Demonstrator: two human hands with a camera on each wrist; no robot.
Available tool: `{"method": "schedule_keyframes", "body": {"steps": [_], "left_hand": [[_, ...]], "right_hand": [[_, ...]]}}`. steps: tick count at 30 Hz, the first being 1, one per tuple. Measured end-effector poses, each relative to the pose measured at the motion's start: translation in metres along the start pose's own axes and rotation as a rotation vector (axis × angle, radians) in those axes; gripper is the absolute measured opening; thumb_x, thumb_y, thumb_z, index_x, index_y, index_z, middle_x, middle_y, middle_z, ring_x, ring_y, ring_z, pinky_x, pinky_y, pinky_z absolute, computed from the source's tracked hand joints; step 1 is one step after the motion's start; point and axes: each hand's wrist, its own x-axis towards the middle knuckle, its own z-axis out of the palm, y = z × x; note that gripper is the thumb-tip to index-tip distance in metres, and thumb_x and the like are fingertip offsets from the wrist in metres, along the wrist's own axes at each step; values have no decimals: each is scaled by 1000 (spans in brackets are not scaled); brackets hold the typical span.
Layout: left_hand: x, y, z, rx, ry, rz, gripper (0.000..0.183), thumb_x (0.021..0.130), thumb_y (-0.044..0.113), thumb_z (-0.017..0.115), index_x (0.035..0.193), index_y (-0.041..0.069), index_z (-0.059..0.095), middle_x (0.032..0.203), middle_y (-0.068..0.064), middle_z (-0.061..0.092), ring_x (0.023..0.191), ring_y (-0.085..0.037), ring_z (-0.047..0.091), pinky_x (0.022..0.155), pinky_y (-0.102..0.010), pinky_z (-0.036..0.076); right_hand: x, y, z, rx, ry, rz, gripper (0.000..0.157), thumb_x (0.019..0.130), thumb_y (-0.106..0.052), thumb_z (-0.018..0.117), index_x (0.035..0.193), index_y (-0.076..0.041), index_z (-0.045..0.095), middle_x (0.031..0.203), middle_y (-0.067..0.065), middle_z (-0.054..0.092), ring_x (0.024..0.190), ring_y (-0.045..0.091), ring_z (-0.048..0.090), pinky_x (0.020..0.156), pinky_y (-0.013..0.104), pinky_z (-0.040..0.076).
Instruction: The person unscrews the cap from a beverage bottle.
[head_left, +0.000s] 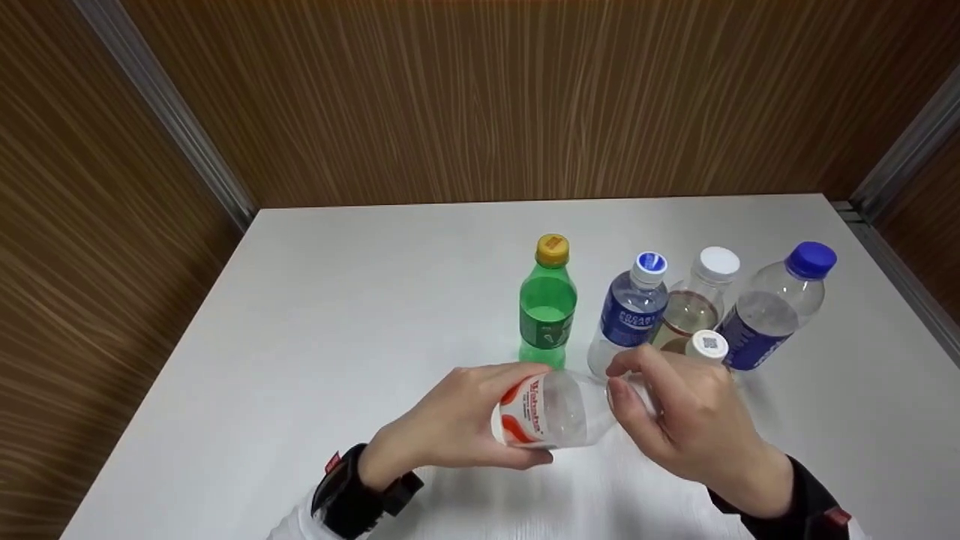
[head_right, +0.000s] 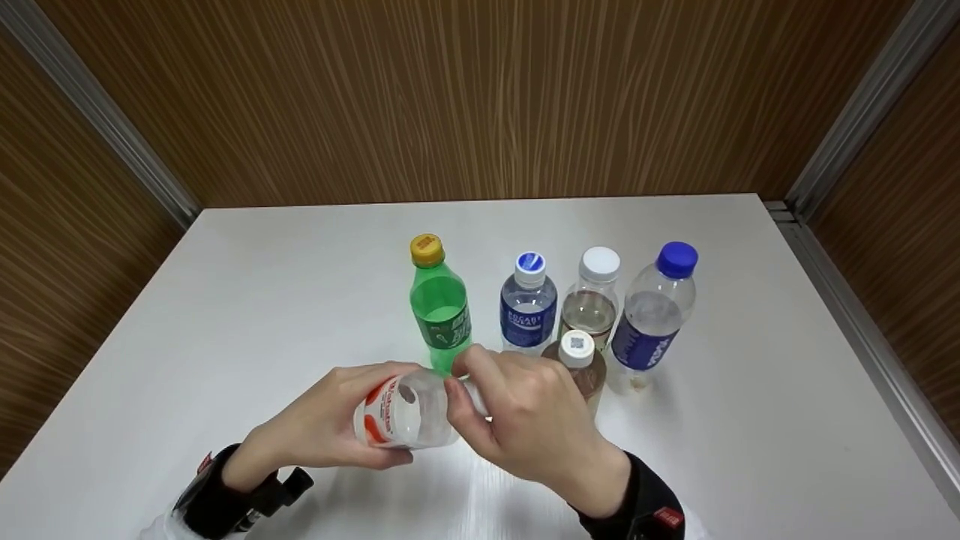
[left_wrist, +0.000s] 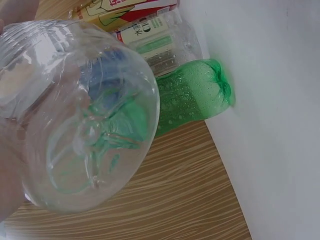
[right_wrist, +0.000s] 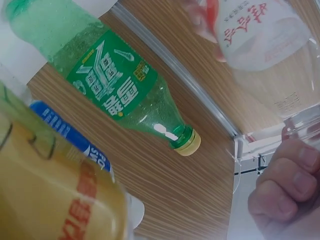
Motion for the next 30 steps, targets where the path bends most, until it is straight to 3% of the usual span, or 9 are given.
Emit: {"method": "schedule_keyframes", "body": {"steps": [4,7,10,15,18,20,24,30], "left_hand": [[0,0,0,6,-8,17,72,81,40,89,143,17,60,116,2,76,98,-5,67,86,-16,57],[-1,0,0,1,-16,15,73,81,39,90,143,16,60,117,2,76,98,-5,67,87,-16,57],[-1,0,0,-1,-11,9,73,81,39,90,144,17,60,117,3,76,98,-5,67,87,-17,58],[1,-1,3,41,36,24,73,81,40,90,143,17,59,119,3,76,100,-6,69,88,-18,59],[2,-1,5,79,63,40,74,81,42,89,144,16,59,122,2,76,103,-8,71,90,-21,60],[2,-2,6,99,69,47,74,82,43,89,144,16,59,123,2,76,104,-8,71,91,-21,60],[2,-2,8,101,54,44,74,83,42,88,145,16,58,123,2,76,103,-9,71,91,-20,60],[2,-2,7,74,34,42,75,82,42,89,145,16,58,122,2,76,103,-9,70,91,-20,59]], "right_hand": [[2,5,-1,-8,19,-128,43,111,-34,43,87,-5,64,59,-6,53,51,6,42,45,18,33],[3,6,-3,-15,-3,-158,43,111,-34,42,87,-5,64,61,-5,57,52,8,45,45,18,36],[1,3,-6,-31,-49,-77,49,111,-43,41,94,-6,66,62,-5,57,52,6,44,45,18,34],[-2,-6,-15,-44,-115,192,56,107,-61,43,108,-11,67,59,-10,42,54,-4,33,48,12,22],[-2,-11,-17,-50,-169,284,41,106,-52,52,110,-13,66,59,-12,40,55,-8,31,50,10,20],[-1,-12,-18,-58,-203,299,27,105,-39,59,109,-13,66,58,-13,42,54,-9,32,50,9,22],[0,-15,-17,-69,-247,286,9,98,-16,66,107,-14,66,57,-15,48,54,-10,35,49,9,26],[0,-11,-16,-69,-212,174,10,97,-10,63,104,-13,68,59,-13,51,55,-6,40,48,9,29]]}}
